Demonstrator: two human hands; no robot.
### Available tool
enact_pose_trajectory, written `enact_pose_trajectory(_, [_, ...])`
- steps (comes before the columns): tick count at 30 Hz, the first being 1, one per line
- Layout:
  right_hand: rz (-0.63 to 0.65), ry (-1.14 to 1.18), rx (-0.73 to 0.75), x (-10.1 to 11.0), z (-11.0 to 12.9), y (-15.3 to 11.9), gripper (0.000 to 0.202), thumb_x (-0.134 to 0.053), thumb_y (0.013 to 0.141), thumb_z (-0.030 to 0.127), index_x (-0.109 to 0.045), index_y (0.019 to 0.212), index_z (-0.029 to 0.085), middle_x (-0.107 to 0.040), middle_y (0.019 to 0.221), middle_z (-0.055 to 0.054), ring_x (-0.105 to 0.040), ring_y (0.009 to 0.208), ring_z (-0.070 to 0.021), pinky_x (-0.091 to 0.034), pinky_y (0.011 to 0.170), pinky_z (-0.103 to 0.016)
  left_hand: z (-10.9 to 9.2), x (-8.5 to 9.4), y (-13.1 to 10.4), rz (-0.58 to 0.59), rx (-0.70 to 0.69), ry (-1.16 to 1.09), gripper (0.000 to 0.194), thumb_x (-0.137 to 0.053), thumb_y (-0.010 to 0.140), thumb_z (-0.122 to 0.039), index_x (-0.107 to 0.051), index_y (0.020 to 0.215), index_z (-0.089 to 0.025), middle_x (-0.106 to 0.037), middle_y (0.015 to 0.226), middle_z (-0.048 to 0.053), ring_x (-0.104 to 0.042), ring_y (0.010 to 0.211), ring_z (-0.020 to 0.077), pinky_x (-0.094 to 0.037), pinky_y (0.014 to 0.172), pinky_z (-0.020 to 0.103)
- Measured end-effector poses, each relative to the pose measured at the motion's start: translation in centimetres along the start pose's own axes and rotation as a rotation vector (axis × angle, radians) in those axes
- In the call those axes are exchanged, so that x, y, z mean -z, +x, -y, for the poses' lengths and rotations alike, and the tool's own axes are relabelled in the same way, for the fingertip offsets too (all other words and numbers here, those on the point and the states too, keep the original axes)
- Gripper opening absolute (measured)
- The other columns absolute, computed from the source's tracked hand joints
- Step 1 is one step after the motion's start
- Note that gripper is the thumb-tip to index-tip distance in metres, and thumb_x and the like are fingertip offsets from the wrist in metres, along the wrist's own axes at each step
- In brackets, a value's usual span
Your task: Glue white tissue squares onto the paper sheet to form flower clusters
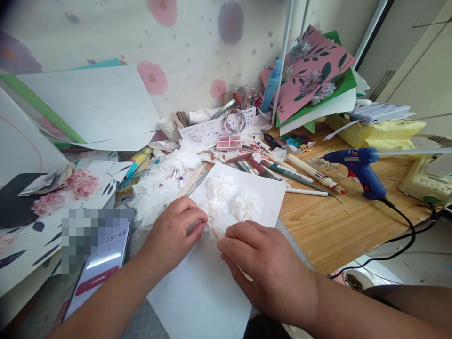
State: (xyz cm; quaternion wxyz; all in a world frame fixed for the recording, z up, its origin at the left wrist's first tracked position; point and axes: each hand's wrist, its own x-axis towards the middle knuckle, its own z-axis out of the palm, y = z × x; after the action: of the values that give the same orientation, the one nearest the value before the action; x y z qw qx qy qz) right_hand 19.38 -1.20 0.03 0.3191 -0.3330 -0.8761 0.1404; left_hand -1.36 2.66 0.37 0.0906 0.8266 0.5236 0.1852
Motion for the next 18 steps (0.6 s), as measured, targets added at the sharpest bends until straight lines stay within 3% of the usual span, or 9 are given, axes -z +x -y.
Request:
enact_pose_trajectory(9, [0.039,-0.038,0.007,-0.2,-0.08,-0.23,0.022,-0.047,0.087,0.012,-0.057,0.106,0.019,-0.062,0.093,-0.006,-0.056,0.078,-0.0167,-0.047,0.062,-0.03,0.18,0.53,-0.19,0.05,0.057,0.111,0.017,-0.052,0.076,-0.007,-0.061,0.072,-0.02,-0.054,0.08,0.0,-0.051,0.076,0.0156,-0.04,0.065,0.027])
enact_pose_trajectory(18, [-0.085,0.052,-0.028,0.3,-0.6,0.08,0.027,-0.05,0.087,0.01,-0.055,0.11,0.022,-0.06,0.096,-0.005,-0.057,0.084,-0.0143,-0.048,0.068,-0.028,0.05,0.92,-0.36,0.105,0.082,0.14,0.018,-0.051,0.08,-0.011,-0.066,0.076,-0.021,-0.057,0.079,0.001,-0.052,0.079,0.0176,-0.041,0.067,0.029])
